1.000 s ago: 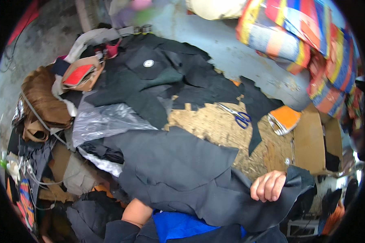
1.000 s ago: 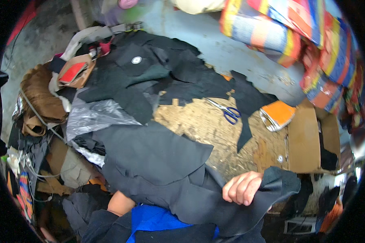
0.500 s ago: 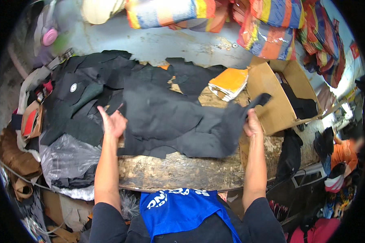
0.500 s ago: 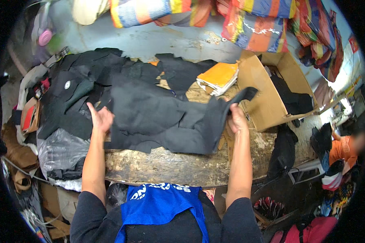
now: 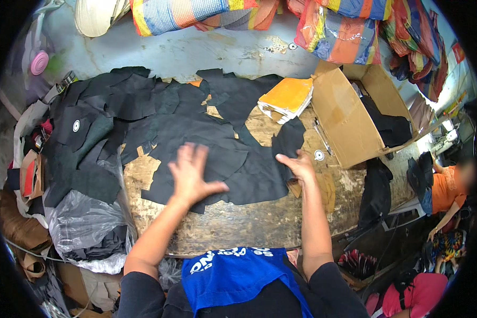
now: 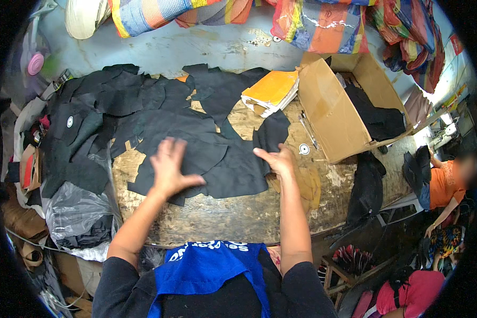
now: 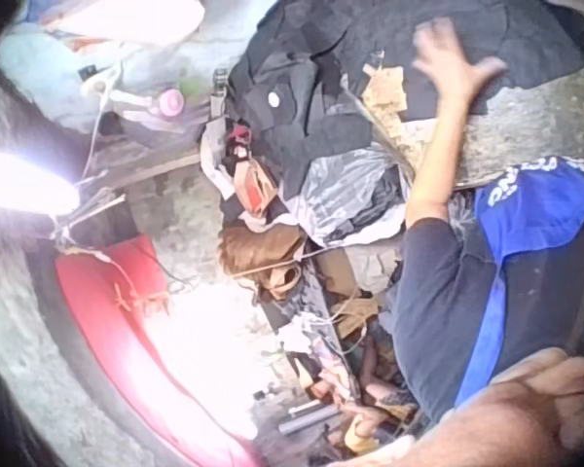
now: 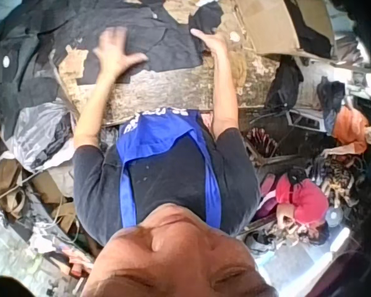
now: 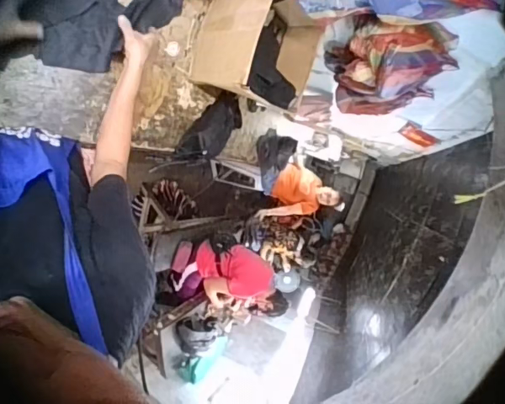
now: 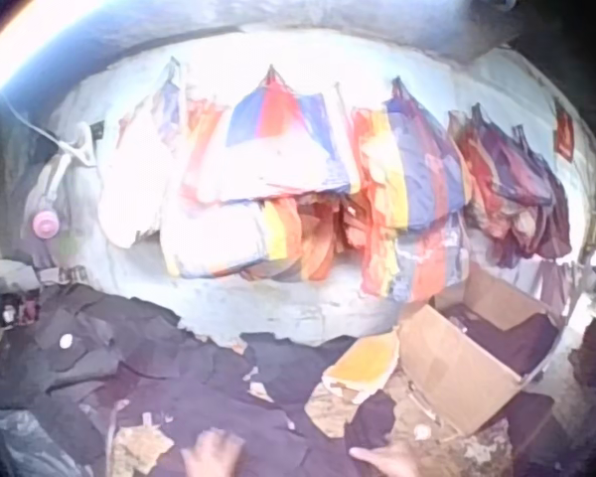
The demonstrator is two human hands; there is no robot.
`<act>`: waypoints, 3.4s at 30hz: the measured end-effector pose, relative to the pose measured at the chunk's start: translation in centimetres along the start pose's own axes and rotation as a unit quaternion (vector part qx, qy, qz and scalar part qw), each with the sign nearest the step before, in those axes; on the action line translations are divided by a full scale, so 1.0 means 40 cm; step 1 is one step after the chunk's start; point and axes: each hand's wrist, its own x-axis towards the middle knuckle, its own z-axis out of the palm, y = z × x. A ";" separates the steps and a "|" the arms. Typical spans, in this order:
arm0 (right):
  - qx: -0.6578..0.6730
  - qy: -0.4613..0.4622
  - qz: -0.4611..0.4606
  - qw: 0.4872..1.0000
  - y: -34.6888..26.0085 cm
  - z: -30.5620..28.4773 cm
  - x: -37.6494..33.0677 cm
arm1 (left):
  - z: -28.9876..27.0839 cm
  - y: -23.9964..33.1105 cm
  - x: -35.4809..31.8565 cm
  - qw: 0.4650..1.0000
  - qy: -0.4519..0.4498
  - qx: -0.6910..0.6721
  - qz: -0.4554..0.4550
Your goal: The person organizes cardboard pattern pieces and places them into a notebook. Then the person picks up and inspects several black fabric pieces on a cluttered work table, moving them around and comparing them to the patterns.
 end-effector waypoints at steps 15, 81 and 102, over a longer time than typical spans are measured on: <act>0.139 -0.085 -0.104 0.981 0.051 -0.034 0.018 | 0.084 -0.114 0.055 0.992 -0.041 -0.001 -0.123; -0.316 -0.147 -0.104 0.932 0.049 -0.197 -0.307 | -0.088 -0.311 -0.281 0.541 0.063 -0.757 -0.361; -0.004 0.201 -0.457 0.866 -0.266 -0.498 -0.268 | -0.407 -0.063 -0.261 0.924 0.166 -0.343 0.015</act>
